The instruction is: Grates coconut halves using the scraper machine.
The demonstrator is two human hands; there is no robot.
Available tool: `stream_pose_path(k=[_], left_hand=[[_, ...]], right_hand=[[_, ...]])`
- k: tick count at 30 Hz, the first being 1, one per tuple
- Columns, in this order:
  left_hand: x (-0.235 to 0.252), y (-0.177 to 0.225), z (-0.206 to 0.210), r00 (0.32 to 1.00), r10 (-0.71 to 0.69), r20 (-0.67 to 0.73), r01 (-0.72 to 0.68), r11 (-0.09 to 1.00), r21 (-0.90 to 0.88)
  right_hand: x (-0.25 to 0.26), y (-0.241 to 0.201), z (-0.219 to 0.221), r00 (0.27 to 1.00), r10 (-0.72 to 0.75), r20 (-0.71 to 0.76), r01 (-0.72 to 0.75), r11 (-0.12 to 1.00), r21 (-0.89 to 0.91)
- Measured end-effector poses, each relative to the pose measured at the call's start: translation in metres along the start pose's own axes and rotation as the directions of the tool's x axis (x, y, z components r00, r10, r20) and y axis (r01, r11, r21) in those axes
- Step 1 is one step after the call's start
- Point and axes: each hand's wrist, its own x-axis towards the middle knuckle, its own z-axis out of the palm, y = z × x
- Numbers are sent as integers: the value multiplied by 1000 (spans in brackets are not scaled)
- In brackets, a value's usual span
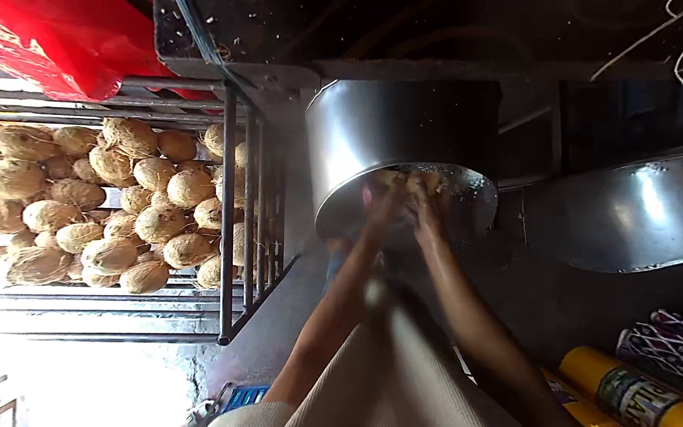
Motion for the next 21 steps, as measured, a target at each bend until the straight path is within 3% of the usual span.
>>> stream_pose_path(k=[4, 7, 10, 11, 13, 16, 18, 20, 21], left_hand=[[9, -17, -63, 998, 7, 68, -22, 975, 220], [3, -25, -80, 999, 19, 25, -19, 1000, -5], [-33, -50, -73, 999, -49, 10, 50, 953, -299], [-46, -70, -69, 997, -71, -33, 57, 948, -313], [-72, -96, -56, 985, -59, -160, 37, 990, -135], [-81, -82, -26, 948, 82, -309, -76, 997, 30], [-75, -91, -26, 935, -22, -354, 13, 1000, -29], [-77, -95, -31, 954, -110, -280, 79, 990, -120], [-91, -92, -31, 969, -65, -238, 29, 988, -152]], right_hand=[[1, 44, 38, 994, -6, 108, 5, 1000, 10], [-22, 52, 28, 979, -76, 188, 88, 995, -51], [-56, 80, -42, 902, -209, 378, 322, 909, -265], [-67, 95, -66, 894, -208, 396, 344, 886, -311], [-84, 118, -95, 927, -159, 339, 284, 889, -360], [-80, 116, -91, 943, -199, 268, 275, 917, -287], [-72, 123, -85, 957, -151, 249, 209, 952, -225], [-73, 112, -92, 948, -141, 285, 217, 943, -254], [-83, 104, -103, 927, -178, 331, 267, 932, -247]])
